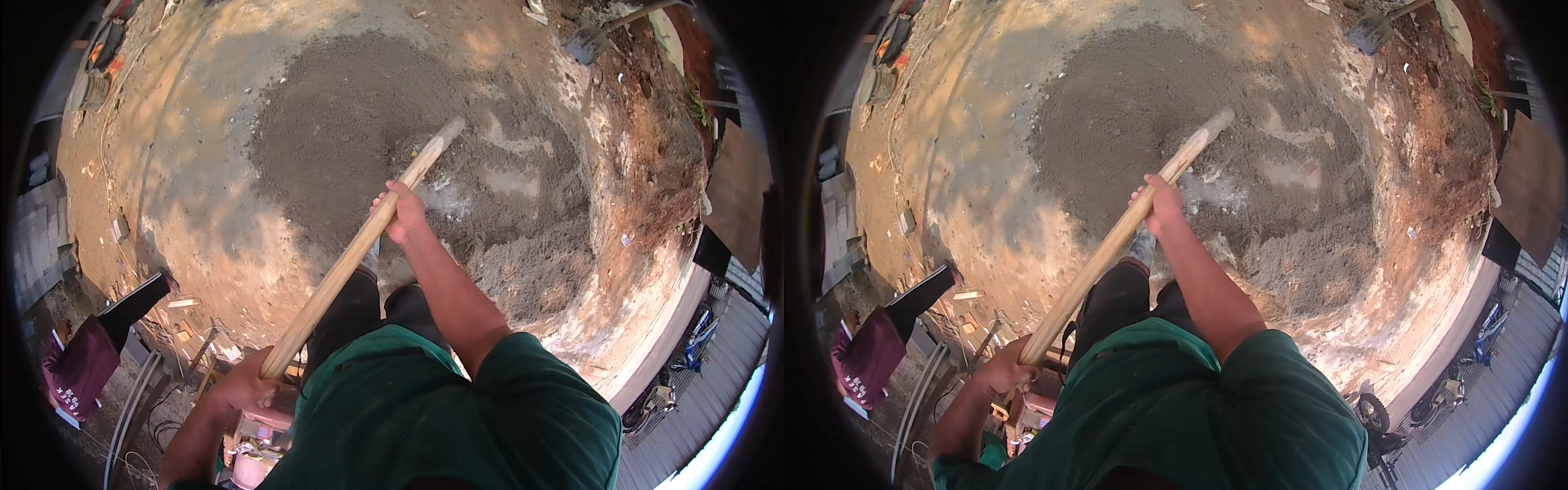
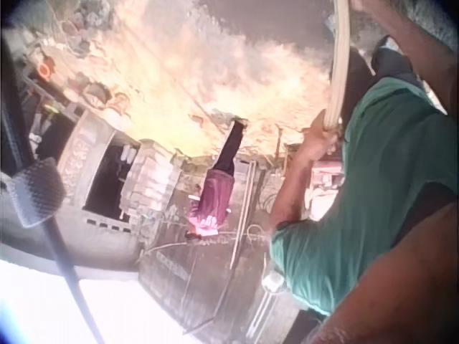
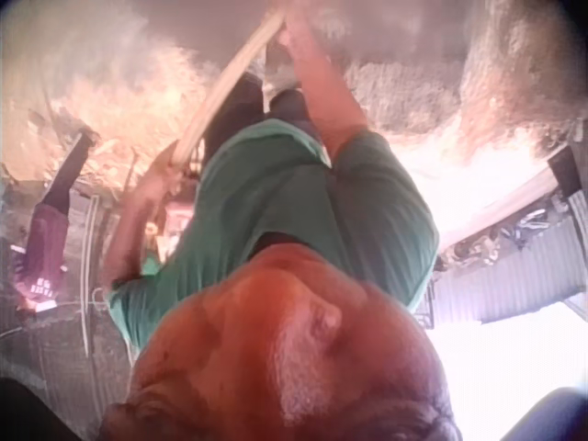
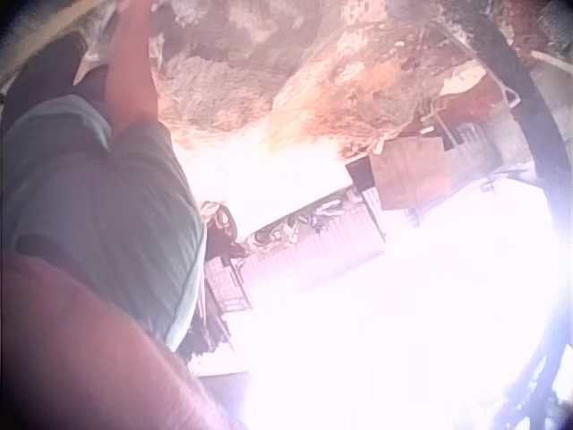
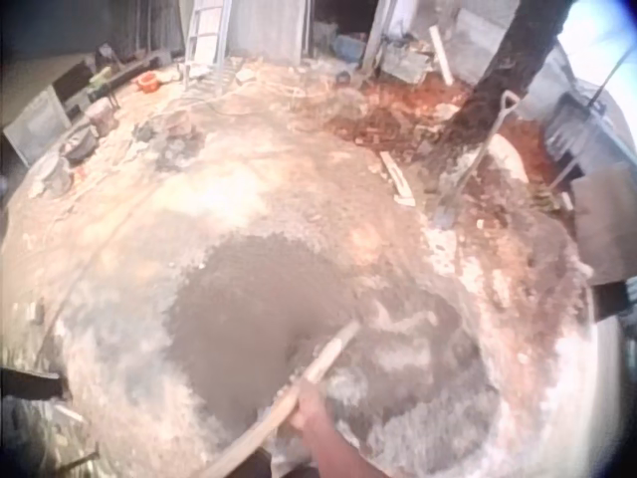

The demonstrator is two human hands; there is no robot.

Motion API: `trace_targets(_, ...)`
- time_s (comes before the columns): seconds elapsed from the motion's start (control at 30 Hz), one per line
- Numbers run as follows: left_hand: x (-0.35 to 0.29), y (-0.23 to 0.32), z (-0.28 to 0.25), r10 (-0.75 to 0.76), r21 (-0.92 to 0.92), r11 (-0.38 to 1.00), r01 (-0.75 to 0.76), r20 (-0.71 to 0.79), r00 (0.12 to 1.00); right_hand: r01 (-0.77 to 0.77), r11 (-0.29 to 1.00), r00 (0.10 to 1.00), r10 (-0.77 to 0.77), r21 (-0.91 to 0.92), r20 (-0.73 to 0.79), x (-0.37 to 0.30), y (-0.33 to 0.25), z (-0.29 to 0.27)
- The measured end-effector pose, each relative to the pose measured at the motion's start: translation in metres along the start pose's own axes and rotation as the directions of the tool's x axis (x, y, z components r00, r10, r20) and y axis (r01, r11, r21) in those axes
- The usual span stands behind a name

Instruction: The person uses a hoe to mix a pile of sand and cement on the ground. They then pour water from a bucket into the mixture and continue mixing with the hoe to combine the ingredients.

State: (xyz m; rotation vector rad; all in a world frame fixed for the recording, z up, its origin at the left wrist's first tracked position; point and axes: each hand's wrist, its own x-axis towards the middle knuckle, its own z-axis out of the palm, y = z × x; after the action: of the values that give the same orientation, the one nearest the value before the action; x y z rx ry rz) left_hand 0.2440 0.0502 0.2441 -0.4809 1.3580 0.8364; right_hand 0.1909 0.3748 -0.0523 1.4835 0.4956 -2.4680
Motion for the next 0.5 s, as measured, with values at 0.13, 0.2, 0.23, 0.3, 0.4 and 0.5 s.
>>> trace_targets(0.13,0.002,-0.094,-0.008,0.266,0.344,0.919,-0.193,-0.177,0.948,0.017,0.999,0.993,-0.013,-0.037,0.12,-0.071,0.028,0.045)
trace_targets(0.2,0.034,-0.115,-0.012,0.41,0.539,0.803,-0.254,-0.19,0.892,0.068,0.998,0.972,-0.069,0.013,0.224,-0.082,0.016,0.03)
trace_targets(0.23,0.061,-0.119,-0.01,0.387,0.532,0.816,-0.225,-0.214,0.897,0.155,0.988,0.955,-0.15,0.001,0.257,-0.091,0.001,0.026)
trace_targets(0.3,0.12,-0.091,0.005,0.4,0.51,0.82,-0.259,-0.189,0.897,0.338,0.941,0.898,-0.324,0.005,0.297,-0.099,-0.047,0.015)
trace_targets(0.4,0.211,-0.013,0.059,0.603,0.51,0.695,-0.508,-0.028,0.797,0.656,0.745,0.754,-0.642,-0.122,0.136,-0.109,-0.133,0.007)
trace_targets(0.5,0.274,0.082,0.127,0.696,0.433,0.62,-0.654,0.081,0.713,0.701,0.669,0.689,-0.725,-0.247,-0.007,-0.089,-0.184,-0.024)
